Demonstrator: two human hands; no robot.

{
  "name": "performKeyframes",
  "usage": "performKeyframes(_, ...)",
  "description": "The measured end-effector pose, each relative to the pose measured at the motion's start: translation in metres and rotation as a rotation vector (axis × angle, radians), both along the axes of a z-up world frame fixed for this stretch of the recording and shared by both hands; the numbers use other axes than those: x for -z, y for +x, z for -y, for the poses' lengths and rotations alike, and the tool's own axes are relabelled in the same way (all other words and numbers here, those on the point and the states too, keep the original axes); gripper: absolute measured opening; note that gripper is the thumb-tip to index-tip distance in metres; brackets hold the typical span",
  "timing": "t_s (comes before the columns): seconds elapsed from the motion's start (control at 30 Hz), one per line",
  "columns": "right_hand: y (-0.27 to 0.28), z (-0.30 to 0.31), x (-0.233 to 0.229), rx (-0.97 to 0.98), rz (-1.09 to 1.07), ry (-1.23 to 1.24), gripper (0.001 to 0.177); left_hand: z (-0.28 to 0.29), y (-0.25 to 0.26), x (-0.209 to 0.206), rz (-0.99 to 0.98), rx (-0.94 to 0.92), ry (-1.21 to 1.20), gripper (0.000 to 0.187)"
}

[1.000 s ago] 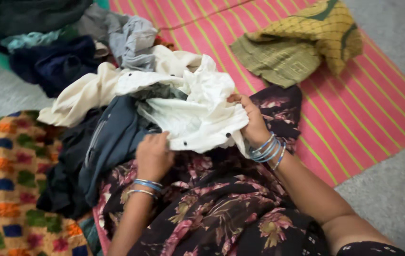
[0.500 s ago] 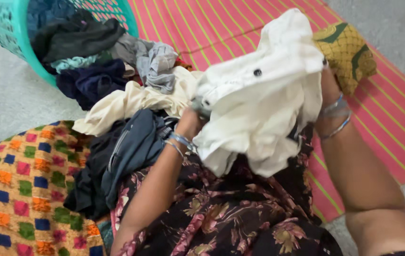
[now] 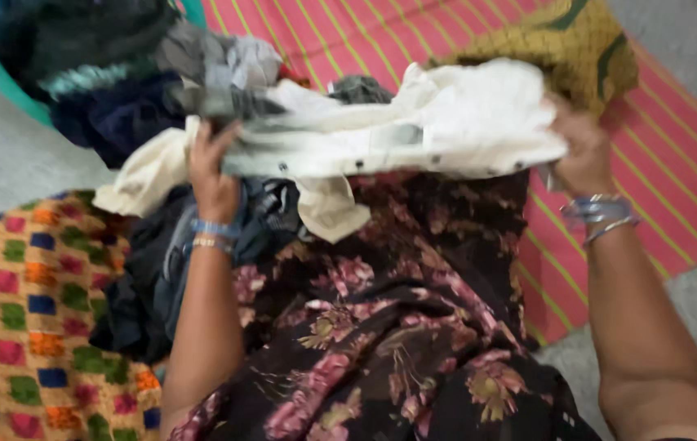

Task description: The person buttons a white shirt while sitting near a pile of laundry, handling each button one by one from the bottom to the top.

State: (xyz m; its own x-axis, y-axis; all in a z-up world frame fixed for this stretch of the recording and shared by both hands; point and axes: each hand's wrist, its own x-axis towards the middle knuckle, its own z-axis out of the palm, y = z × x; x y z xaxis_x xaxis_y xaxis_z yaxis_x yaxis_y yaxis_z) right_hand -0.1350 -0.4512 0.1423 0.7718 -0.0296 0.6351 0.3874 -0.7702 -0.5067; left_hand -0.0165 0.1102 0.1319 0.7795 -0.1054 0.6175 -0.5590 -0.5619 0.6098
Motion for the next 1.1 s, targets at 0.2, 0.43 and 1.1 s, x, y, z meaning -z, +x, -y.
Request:
performKeyframes(0.2, -0.087, -0.014, 0.144, 0.009, -0.581, 0.011, 0.058, -0.043, -0.092, 0.087, -0.39, -0.24, 0.761, 0.055)
performKeyframes(0.43, -0.093, -0.104, 0.082, 0.084, -0.291, -0.08, 0.056, 0.06, -0.132, 0.018, -0.476, 0.019, 0.827, 0.084)
performKeyframes(1.1, -0.077, -0.064, 0.055, -0.138, -0.396, -0.25, 0.054, 0.107, -0.151, 0.055, -0.486, 0.23, 0.281, 0.051)
